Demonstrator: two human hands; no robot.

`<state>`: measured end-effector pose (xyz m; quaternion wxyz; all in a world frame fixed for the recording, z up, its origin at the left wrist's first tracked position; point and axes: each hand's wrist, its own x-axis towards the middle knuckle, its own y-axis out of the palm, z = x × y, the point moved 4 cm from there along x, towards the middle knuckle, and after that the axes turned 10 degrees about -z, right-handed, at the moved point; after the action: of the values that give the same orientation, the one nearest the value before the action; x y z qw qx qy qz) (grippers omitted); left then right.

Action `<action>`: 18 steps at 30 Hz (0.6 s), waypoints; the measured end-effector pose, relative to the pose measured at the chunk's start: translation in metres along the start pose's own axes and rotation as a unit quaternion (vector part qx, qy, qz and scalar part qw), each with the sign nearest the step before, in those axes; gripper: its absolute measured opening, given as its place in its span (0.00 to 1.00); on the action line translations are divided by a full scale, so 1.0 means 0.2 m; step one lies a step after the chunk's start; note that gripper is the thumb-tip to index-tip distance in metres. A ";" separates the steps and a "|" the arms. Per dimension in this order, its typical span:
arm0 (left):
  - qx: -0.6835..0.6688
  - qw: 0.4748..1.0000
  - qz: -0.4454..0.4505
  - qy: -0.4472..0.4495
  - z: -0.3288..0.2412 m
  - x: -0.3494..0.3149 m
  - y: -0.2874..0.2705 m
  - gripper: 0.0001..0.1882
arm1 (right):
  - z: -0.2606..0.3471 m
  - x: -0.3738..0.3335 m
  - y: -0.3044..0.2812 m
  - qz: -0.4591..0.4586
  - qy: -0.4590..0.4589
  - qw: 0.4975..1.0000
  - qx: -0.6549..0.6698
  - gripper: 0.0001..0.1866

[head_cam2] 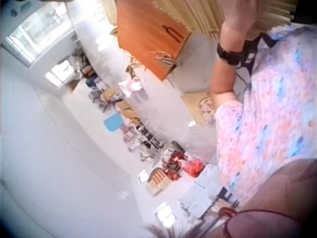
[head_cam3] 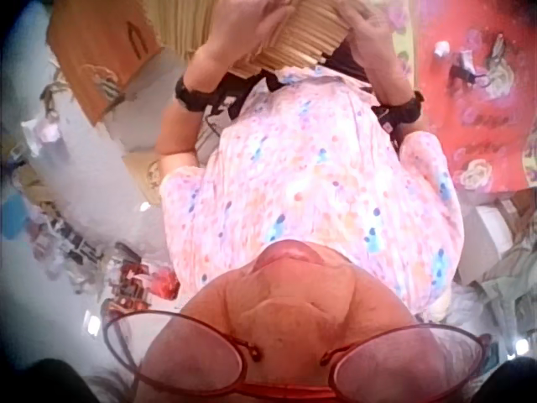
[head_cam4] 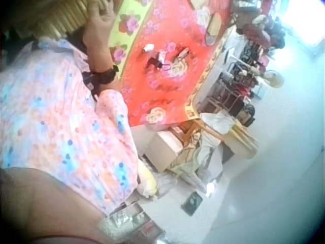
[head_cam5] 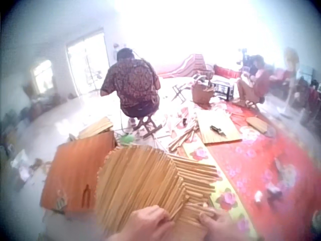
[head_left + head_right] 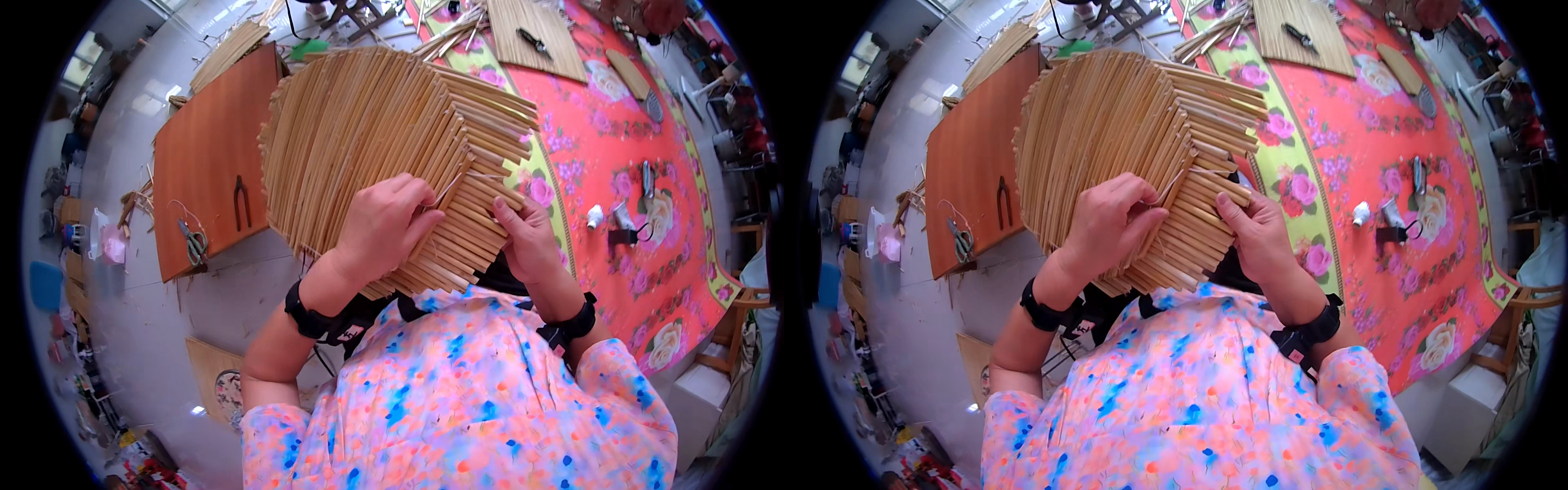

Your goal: The person assembles a circular wooden product by threading a white string through holes in wooden slats, using a small wire tool and cutting excess string with shears.

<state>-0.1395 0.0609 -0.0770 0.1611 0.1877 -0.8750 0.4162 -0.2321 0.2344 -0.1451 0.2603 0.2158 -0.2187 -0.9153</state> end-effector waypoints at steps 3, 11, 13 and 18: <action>-0.004 0.999 -0.046 0.023 -0.11 0.14 -0.05 0.09 | 0.22 -0.01 0.04 -0.005 -0.075 0.997 -0.008 0.14; -0.063 0.983 -0.140 0.100 -0.47 0.36 -0.18 0.08 | 0.67 -0.26 0.12 -0.055 -0.324 0.940 -0.096 0.12; -0.084 0.980 -0.150 0.103 -0.49 0.34 -0.17 0.07 | 0.71 -0.34 0.17 -0.077 -0.338 0.932 -0.107 0.11; -0.128 0.976 -0.164 0.060 -0.38 0.23 -0.06 0.07 | 0.68 -0.31 0.20 -0.072 -0.315 0.918 -0.232 0.10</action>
<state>-0.1649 0.1049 -0.0036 0.3015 0.2811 -0.8672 0.2795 -0.2379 0.2795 0.0031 0.1538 -0.1346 -0.0545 -0.9774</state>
